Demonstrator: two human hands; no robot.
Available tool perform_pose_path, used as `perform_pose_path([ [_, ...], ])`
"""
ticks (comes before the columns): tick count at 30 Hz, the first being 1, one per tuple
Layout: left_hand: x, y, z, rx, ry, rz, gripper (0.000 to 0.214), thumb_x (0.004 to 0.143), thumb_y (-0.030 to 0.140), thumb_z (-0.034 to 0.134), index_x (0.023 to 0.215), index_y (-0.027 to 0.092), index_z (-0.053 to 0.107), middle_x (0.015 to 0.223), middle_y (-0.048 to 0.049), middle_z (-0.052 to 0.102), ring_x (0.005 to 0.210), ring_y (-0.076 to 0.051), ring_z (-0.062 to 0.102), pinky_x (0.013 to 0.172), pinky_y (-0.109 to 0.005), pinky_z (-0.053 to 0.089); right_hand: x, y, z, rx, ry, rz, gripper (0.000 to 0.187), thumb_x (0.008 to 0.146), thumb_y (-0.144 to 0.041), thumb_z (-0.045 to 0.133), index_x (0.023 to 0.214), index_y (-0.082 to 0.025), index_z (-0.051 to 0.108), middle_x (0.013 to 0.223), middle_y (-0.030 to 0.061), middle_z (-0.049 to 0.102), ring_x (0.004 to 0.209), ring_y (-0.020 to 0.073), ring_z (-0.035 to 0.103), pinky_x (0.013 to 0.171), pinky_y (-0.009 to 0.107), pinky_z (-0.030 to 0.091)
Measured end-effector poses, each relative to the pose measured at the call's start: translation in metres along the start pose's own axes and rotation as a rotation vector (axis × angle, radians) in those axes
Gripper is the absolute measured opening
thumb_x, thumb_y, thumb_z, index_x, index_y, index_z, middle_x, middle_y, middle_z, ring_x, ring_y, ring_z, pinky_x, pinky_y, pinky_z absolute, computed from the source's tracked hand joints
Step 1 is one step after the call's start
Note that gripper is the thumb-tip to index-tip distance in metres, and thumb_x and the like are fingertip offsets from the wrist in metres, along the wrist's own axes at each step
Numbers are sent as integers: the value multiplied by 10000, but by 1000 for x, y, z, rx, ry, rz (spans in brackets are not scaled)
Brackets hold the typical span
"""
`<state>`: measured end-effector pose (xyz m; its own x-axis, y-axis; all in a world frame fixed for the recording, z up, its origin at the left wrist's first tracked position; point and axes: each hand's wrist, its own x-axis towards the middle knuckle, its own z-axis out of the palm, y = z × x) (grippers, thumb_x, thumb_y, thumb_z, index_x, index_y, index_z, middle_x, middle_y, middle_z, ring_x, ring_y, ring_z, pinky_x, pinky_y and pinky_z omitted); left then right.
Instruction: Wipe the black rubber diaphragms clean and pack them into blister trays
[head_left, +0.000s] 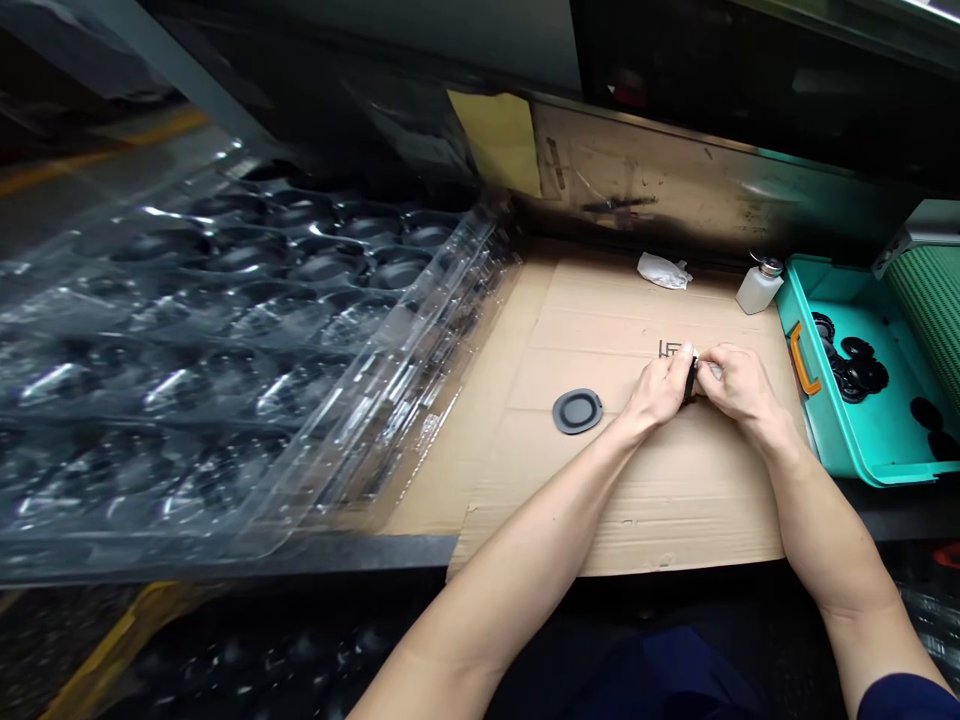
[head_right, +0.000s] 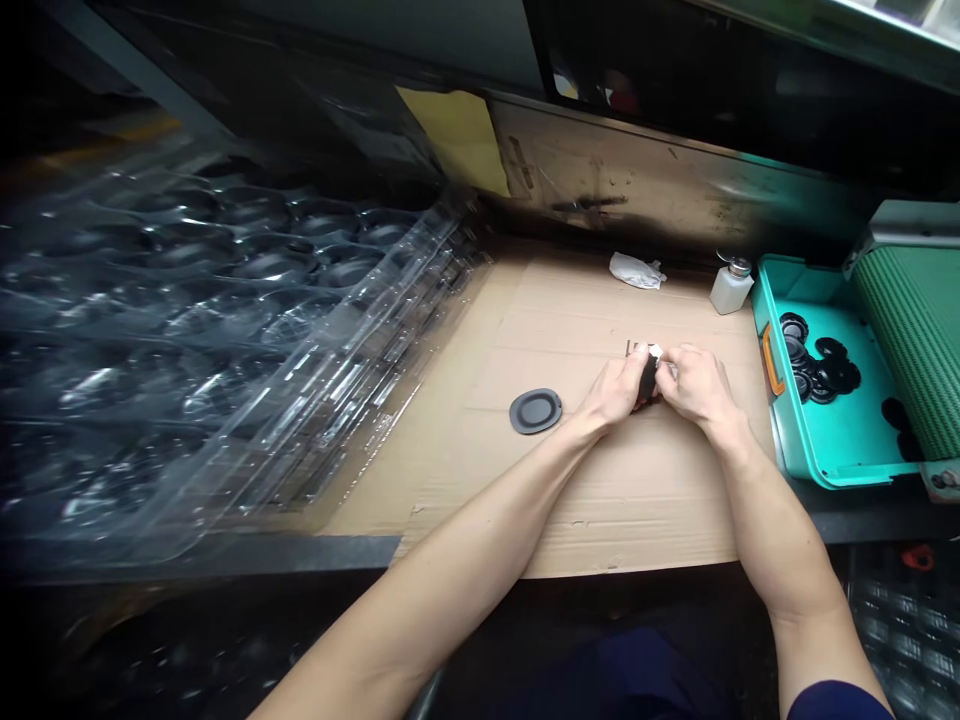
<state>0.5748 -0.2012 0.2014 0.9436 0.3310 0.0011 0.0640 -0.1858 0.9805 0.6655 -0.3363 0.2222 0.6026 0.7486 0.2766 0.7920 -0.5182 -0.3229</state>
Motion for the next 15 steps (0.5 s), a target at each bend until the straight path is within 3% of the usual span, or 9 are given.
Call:
perform_pose_path([
  [6, 1, -2, 2, -14, 6, 23, 627, 1009, 629, 340, 623, 188, 564, 569, -30, 582, 623, -176, 554, 620, -288, 397, -1, -1, 6, -12, 67, -23, 237, 962, -261, 506, 911, -194, 727, 877, 71, 719, 791, 190, 634, 746, 278, 449],
  [12, 2, -10, 3, -38, 48, -4, 602, 998, 624, 373, 611, 194, 541, 537, -20, 545, 604, -171, 534, 588, -283, 373, 0, -5, 10, -89, -3, 47, 189, 944, -241, 530, 920, -201, 714, 926, 77, 747, 831, 215, 656, 779, 295, 449],
  [15, 2, -11, 5, -52, 37, 22, 605, 1003, 624, 359, 626, 193, 552, 539, -21, 546, 613, -172, 538, 600, -279, 383, 0, -5, 10, -65, 21, 33, 199, 957, -247, 518, 899, -203, 702, 927, 76, 743, 830, 209, 654, 770, 289, 445],
])
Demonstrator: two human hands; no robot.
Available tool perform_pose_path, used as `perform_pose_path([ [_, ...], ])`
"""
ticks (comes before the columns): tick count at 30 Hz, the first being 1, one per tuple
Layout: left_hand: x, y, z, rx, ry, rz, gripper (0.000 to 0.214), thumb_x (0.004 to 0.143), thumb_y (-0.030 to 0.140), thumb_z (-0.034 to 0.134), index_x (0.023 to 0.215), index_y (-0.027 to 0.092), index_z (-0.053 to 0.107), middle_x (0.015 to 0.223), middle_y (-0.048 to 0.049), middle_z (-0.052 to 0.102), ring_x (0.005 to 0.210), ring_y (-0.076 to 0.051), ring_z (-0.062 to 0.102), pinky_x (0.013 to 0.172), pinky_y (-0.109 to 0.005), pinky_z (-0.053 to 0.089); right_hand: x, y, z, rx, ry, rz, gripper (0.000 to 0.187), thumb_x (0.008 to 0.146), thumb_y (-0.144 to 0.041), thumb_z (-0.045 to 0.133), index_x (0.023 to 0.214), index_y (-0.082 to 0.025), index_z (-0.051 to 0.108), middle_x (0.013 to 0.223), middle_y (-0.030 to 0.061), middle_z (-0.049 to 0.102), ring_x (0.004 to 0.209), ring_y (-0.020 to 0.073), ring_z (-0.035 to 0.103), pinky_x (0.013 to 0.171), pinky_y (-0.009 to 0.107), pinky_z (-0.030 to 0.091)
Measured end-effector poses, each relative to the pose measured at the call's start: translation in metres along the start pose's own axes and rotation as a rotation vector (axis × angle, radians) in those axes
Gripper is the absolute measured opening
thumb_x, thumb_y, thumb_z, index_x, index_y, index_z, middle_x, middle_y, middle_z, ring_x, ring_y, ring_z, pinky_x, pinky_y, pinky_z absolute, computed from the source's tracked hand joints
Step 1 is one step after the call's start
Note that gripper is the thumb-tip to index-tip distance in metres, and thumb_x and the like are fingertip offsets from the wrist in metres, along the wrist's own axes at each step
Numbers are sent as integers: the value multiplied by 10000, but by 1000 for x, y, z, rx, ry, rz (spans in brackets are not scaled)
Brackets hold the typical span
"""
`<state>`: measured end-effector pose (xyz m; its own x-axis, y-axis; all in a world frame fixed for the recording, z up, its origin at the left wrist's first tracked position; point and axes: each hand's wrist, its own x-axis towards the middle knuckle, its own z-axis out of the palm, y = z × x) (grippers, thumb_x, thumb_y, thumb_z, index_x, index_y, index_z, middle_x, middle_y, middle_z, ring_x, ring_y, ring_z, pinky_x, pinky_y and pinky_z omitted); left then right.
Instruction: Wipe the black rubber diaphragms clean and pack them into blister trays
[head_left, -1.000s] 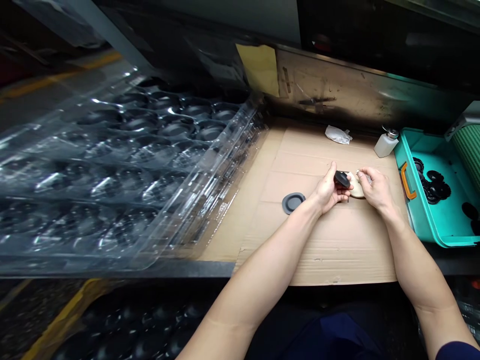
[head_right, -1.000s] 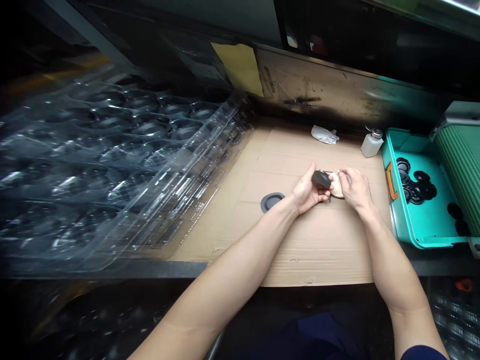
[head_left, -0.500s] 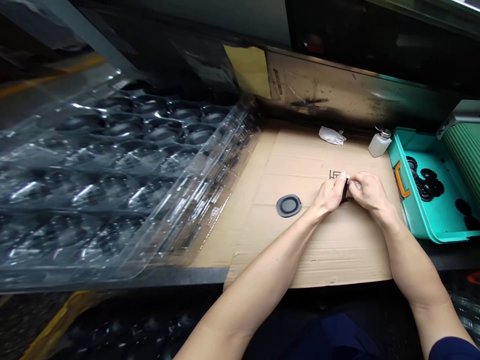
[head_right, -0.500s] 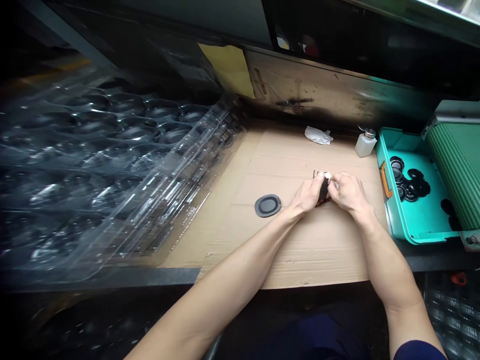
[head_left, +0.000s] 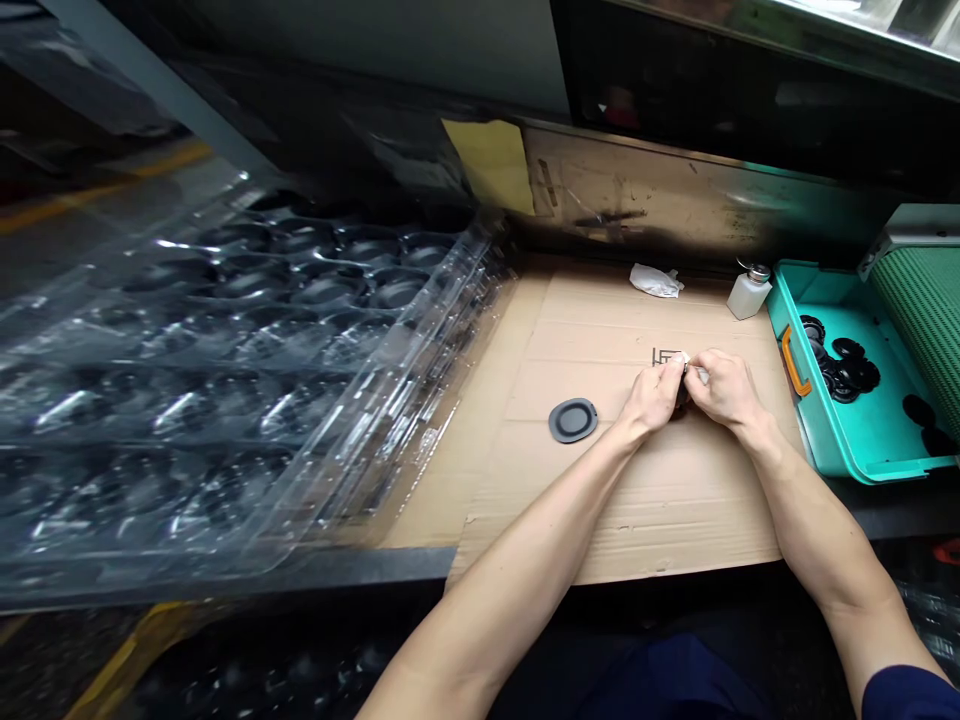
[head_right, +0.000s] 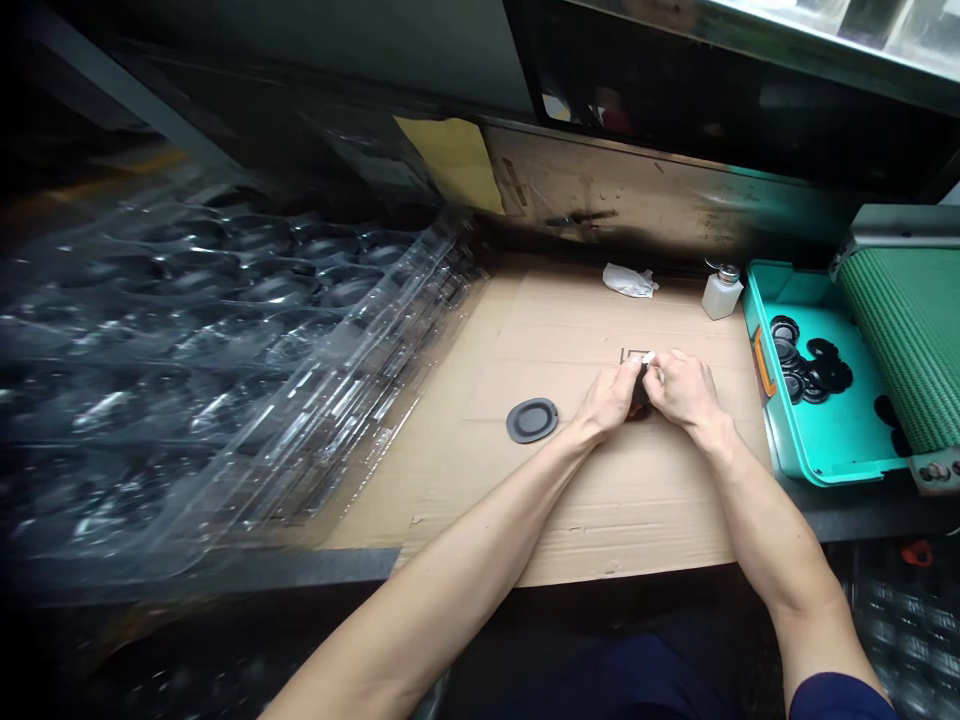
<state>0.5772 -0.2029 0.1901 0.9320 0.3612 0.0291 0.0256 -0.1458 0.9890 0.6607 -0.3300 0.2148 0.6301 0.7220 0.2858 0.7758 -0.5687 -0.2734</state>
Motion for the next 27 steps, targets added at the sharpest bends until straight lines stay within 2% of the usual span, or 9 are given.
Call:
perform_pose_path([
  [3, 0, 0, 0, -11, -29, 27, 602, 1003, 629, 365, 639, 190, 556, 537, -17, 542, 603, -166, 530, 598, -277, 386, -1, 2, 2, 8, 40, -12, 205, 969, -261, 510, 905, -201, 695, 940, 79, 736, 832, 206, 649, 756, 287, 437],
  [9, -1, 1, -1, -24, -25, -25, 611, 984, 671, 388, 625, 195, 522, 522, -10, 524, 538, -148, 493, 547, -282, 356, -2, -1, 4, -61, 21, 0, 189, 967, -256, 518, 903, -207, 688, 915, 69, 730, 823, 212, 650, 733, 297, 419],
  [13, -1, 1, -1, -28, -30, 2, 607, 991, 662, 382, 631, 194, 525, 527, -14, 535, 544, -150, 509, 554, -281, 369, -3, -3, 3, -44, 55, -7, 213, 987, -264, 493, 923, -206, 688, 956, 74, 736, 860, 210, 654, 752, 292, 421],
  [17, -1, 2, -1, -18, -26, 0, 594, 982, 662, 399, 644, 193, 534, 528, -10, 535, 535, -148, 502, 544, -282, 362, -2, -5, 3, -65, 20, 34, 188, 975, -261, 519, 910, -211, 689, 936, 66, 736, 842, 213, 652, 732, 295, 413],
  [22, -3, 5, 0, -12, -22, 32, 584, 982, 652, 395, 669, 188, 560, 548, -13, 549, 586, -160, 526, 588, -280, 391, -2, -5, 1, -27, 45, 24, 205, 989, -278, 508, 918, -214, 689, 940, 66, 732, 841, 205, 641, 752, 286, 423],
  [27, -3, 3, 1, -1, -19, 25, 573, 971, 658, 415, 670, 192, 558, 546, -11, 550, 589, -166, 535, 590, -281, 398, -3, -5, -3, -48, -17, 34, 173, 971, -274, 533, 916, -223, 689, 931, 66, 734, 850, 217, 647, 743, 292, 421],
])
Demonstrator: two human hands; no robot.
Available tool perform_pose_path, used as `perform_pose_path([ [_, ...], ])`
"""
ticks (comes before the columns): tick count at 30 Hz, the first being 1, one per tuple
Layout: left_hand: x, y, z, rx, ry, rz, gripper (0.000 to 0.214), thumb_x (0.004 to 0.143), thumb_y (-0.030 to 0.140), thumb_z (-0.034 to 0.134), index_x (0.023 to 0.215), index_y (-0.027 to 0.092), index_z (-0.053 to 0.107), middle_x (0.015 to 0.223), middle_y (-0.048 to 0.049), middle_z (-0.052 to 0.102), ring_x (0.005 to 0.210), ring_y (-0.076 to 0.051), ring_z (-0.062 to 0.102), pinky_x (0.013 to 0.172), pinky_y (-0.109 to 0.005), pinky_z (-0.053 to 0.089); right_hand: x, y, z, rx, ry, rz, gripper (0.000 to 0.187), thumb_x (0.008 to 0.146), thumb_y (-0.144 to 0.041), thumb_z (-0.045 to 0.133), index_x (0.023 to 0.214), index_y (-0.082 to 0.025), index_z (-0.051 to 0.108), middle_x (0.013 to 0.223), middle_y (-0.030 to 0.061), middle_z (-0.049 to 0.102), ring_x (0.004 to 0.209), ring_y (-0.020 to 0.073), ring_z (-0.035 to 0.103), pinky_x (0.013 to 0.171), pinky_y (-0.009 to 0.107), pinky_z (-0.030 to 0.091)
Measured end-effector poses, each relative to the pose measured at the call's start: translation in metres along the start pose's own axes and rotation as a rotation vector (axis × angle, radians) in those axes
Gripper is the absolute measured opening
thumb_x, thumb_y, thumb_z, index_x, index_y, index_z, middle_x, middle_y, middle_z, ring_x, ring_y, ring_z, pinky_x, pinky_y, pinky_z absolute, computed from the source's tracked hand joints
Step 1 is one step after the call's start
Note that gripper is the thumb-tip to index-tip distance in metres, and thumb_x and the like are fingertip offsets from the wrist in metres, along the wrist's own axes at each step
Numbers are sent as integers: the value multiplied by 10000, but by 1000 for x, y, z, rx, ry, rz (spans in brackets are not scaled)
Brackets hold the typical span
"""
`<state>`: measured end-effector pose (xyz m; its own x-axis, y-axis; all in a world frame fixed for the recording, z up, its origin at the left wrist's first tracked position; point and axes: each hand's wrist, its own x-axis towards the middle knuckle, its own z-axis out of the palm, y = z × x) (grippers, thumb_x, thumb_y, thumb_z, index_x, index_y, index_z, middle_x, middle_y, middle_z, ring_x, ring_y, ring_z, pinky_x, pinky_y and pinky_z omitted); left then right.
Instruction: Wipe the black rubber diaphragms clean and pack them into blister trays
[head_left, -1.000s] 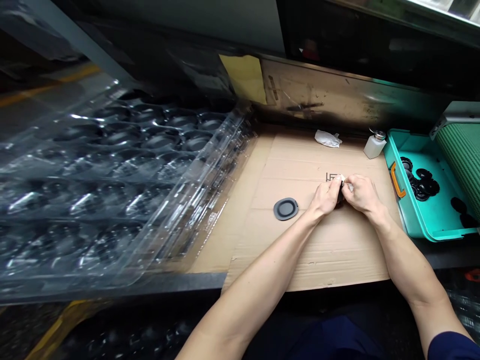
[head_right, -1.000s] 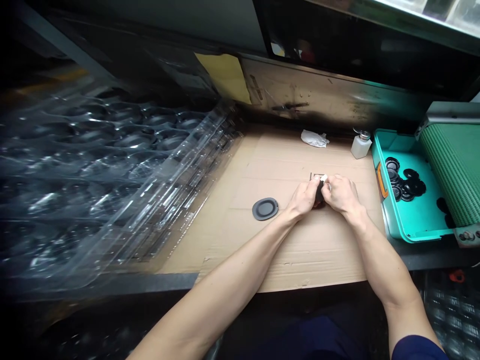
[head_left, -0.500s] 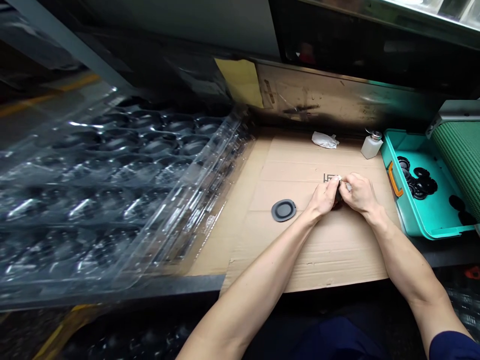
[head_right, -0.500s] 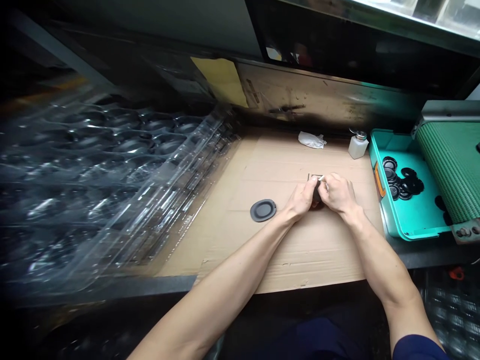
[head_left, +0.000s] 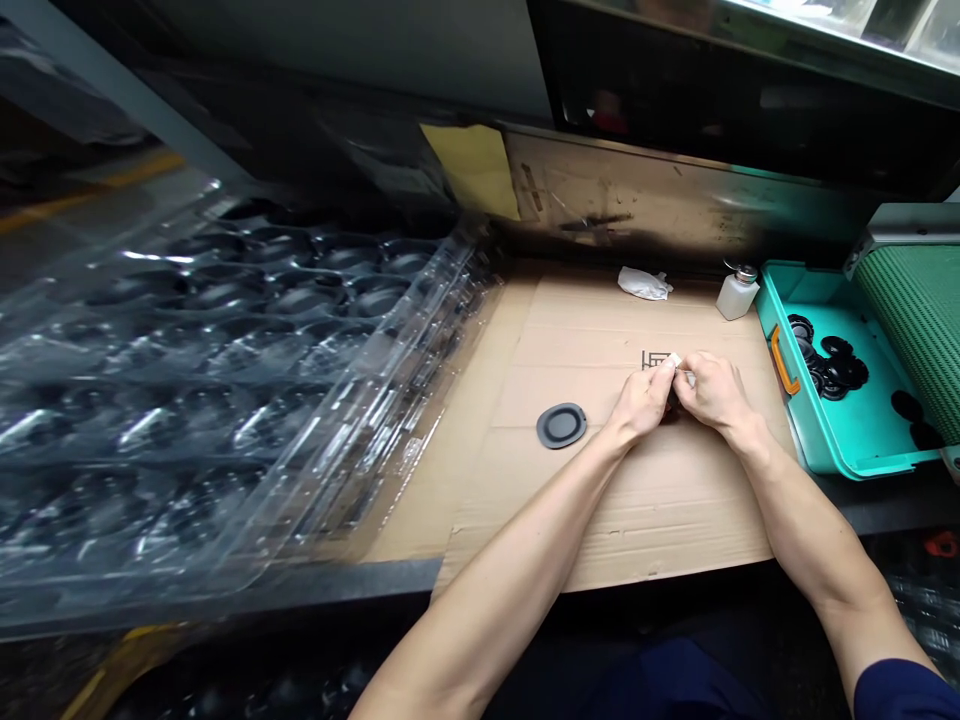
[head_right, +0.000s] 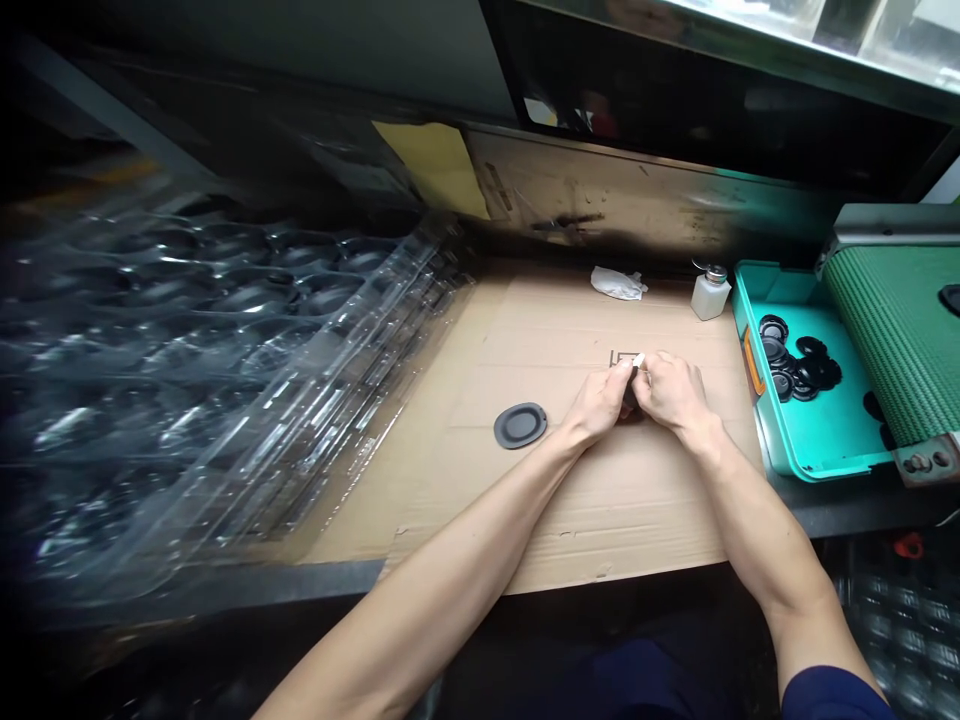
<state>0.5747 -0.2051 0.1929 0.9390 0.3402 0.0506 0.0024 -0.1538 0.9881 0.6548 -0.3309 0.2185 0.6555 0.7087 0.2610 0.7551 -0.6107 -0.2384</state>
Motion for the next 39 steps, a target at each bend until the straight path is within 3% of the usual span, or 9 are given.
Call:
perform_pose_path([
  [7, 0, -5, 3, 2, 4, -2, 586, 971, 652, 430, 623, 194, 544, 510, -19, 549, 539, -157, 537, 551, -273, 400, 0, 0, 0, 16, 1, 15, 181, 956, -273, 539, 910, -222, 706, 943, 70, 747, 857, 215, 659, 753, 287, 430],
  [10, 4, -5, 5, -134, 45, -145, 630, 971, 684, 399, 622, 186, 565, 495, -30, 550, 457, -149, 514, 474, -274, 383, 1, 2, 1, 97, 10, 26, 185, 933, -265, 548, 884, -226, 722, 909, 51, 752, 825, 200, 662, 752, 277, 443],
  [13, 13, -2, 2, -429, 95, -334, 682, 963, 739, 348, 728, 160, 623, 550, -52, 598, 432, -138, 508, 426, -261, 386, 3, 8, 2, 195, 148, 64, 217, 932, -281, 538, 898, -204, 739, 910, 61, 756, 825, 196, 673, 767, 278, 465],
  [16, 22, 2, -7, -663, 73, -487, 733, 966, 765, 297, 796, 140, 640, 584, -69, 612, 437, -117, 498, 424, -235, 398, 6, 15, 5, 237, 265, 121, 233, 927, -297, 536, 899, -193, 743, 922, 79, 763, 865, 211, 685, 810, 296, 485],
  [19, 26, 5, -16, -763, 39, -575, 765, 973, 773, 270, 786, 132, 645, 588, -80, 606, 439, -109, 497, 421, -224, 401, 10, 21, 9, 259, 287, 159, 234, 924, -315, 540, 881, -201, 739, 908, 75, 767, 862, 218, 693, 817, 310, 498],
  [32, 23, 3, -20, -789, -15, -552, 747, 960, 779, 360, 824, 115, 674, 642, -89, 645, 474, -113, 550, 461, -222, 472, 10, 26, 14, 229, 291, 162, 258, 931, -336, 531, 914, -197, 748, 942, 89, 775, 886, 232, 700, 849, 325, 504],
  [39, 14, 18, -22, -691, 31, -407, 241, 983, 300, 569, 1137, 139, 659, 918, -77, 710, 708, -150, 700, 622, -258, 574, 13, 70, 21, 156, 312, 334, 317, 916, -339, 499, 947, -185, 774, 981, 117, 782, 934, 268, 703, 875, 347, 493],
])
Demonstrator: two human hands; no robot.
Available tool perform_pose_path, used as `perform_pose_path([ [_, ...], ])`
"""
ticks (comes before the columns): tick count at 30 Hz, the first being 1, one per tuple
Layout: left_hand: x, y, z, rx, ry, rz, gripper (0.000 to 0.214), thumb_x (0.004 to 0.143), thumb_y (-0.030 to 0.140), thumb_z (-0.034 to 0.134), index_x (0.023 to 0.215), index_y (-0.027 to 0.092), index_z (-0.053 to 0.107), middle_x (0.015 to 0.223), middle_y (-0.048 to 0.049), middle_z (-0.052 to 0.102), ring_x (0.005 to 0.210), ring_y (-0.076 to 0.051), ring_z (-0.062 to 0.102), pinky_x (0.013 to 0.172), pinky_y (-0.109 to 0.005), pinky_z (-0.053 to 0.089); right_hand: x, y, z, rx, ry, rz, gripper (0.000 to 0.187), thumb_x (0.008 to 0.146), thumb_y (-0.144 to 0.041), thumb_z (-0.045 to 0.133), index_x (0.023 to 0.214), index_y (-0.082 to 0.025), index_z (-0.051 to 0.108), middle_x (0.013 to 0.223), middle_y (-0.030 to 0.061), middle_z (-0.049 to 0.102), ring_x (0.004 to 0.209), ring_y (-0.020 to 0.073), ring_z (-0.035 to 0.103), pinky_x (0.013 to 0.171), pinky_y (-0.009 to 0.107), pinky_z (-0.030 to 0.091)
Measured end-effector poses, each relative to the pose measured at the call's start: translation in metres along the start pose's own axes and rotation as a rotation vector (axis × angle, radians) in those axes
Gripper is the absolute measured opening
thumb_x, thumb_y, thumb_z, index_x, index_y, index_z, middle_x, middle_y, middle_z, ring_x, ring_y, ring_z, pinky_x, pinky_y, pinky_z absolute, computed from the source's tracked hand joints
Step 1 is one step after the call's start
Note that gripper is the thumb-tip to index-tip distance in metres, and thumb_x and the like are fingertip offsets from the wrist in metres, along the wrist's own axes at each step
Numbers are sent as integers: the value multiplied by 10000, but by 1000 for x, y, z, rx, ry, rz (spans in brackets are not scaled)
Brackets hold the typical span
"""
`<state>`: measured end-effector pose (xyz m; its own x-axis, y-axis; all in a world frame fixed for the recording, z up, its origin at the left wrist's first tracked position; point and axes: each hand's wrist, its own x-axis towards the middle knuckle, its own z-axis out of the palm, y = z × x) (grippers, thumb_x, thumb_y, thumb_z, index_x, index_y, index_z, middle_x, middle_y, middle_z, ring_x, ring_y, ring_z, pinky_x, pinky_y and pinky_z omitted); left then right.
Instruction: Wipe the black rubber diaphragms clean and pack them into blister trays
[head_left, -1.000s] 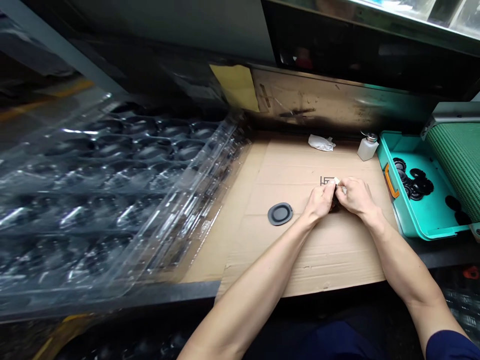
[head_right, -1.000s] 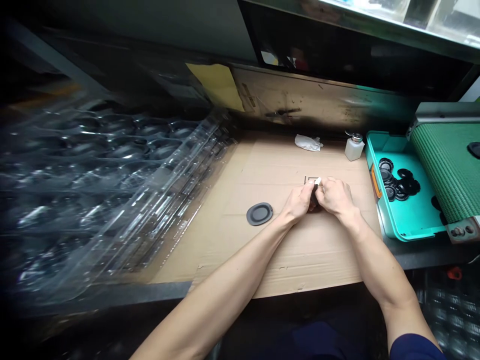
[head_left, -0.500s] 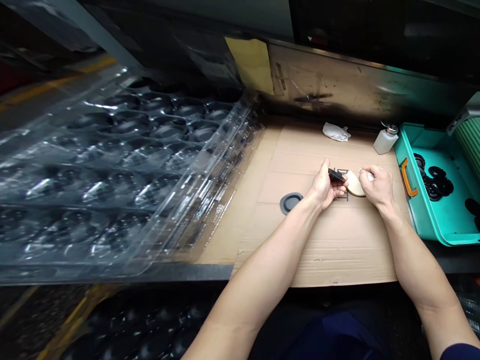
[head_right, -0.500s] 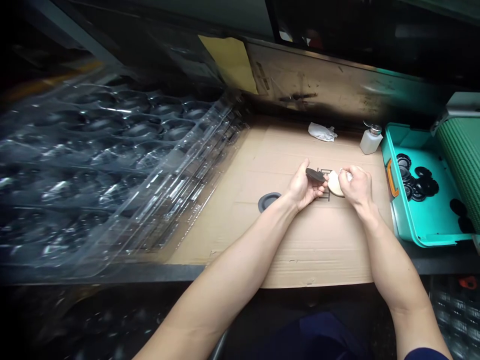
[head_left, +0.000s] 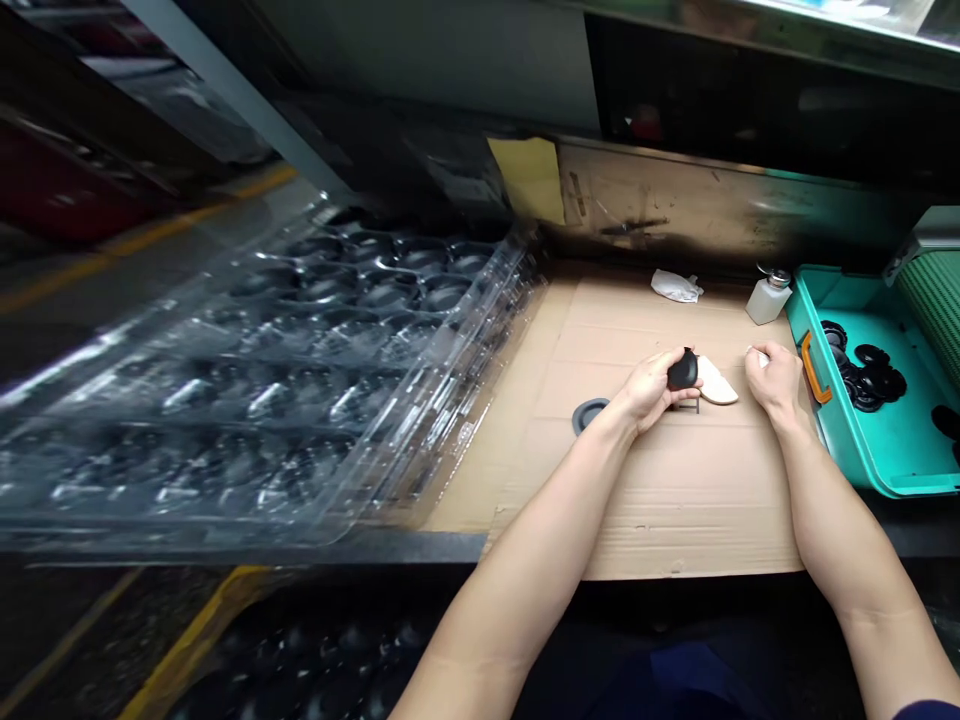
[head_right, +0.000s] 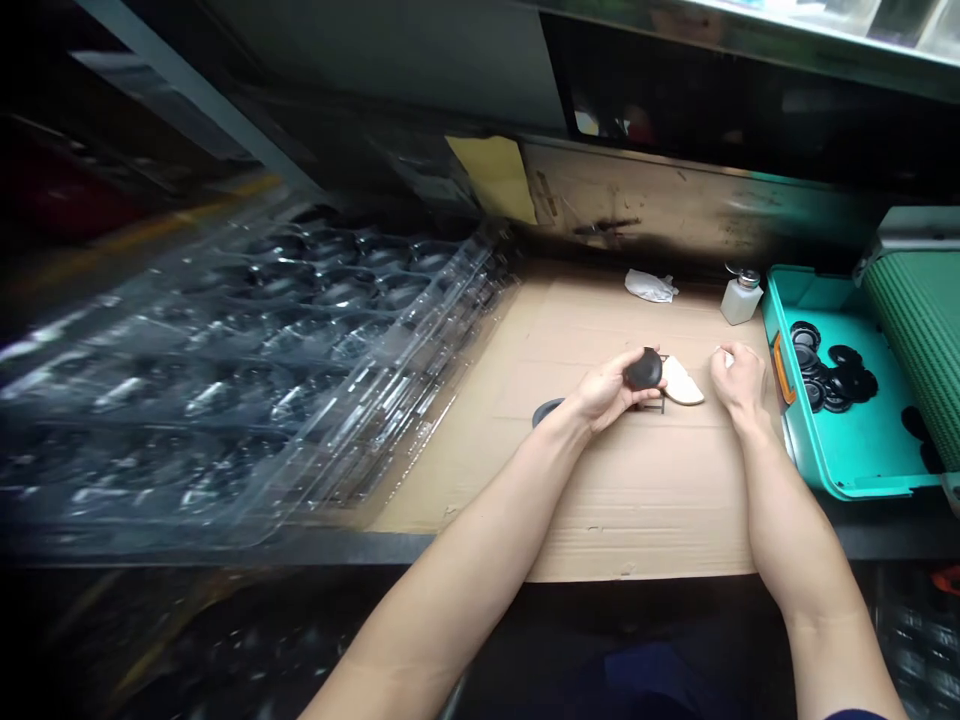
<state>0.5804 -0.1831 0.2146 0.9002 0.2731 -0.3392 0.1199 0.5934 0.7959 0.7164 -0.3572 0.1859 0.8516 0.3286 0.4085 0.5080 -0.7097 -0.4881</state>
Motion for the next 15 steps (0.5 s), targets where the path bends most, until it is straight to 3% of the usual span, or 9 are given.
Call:
perform_pose_path([
  [5, 24, 27, -24, 537, 184, 223, 305, 928, 214, 623, 1229, 173, 599, 866, -39, 670, 616, -114, 643, 522, -199, 457, 0, 11, 6, 0, -22, 83, 320, 920, -345, 516, 995, -190, 785, 1018, 119, 787, 930, 257, 707, 849, 324, 492],
  [9, 59, 58, -61, 927, 344, 220, 462, 806, 230, 747, 1214, 188, 535, 753, -10, 667, 533, -133, 590, 533, -232, 430, -4, 7, 7, -29, -49, 111, 297, 930, -330, 530, 1012, -204, 787, 1039, 117, 788, 921, 255, 706, 802, 312, 483],
  [12, 77, 77, -76, 1187, 244, 267, 357, 697, 256, 815, 993, 176, 632, 765, -25, 698, 628, -160, 616, 629, -263, 464, -5, 3, 5, -58, -94, 135, 292, 945, -323, 527, 1032, -209, 783, 1041, 117, 786, 925, 257, 707, 780, 311, 476],
  [15, 88, 87, -78, 1324, 126, 300, 287, 632, 286, 826, 866, 184, 696, 853, -54, 743, 782, -216, 666, 768, -306, 494, -6, -1, 3, -73, -127, 151, 302, 968, -328, 507, 1053, -215, 773, 1061, 113, 782, 928, 248, 710, 760, 303, 467],
])
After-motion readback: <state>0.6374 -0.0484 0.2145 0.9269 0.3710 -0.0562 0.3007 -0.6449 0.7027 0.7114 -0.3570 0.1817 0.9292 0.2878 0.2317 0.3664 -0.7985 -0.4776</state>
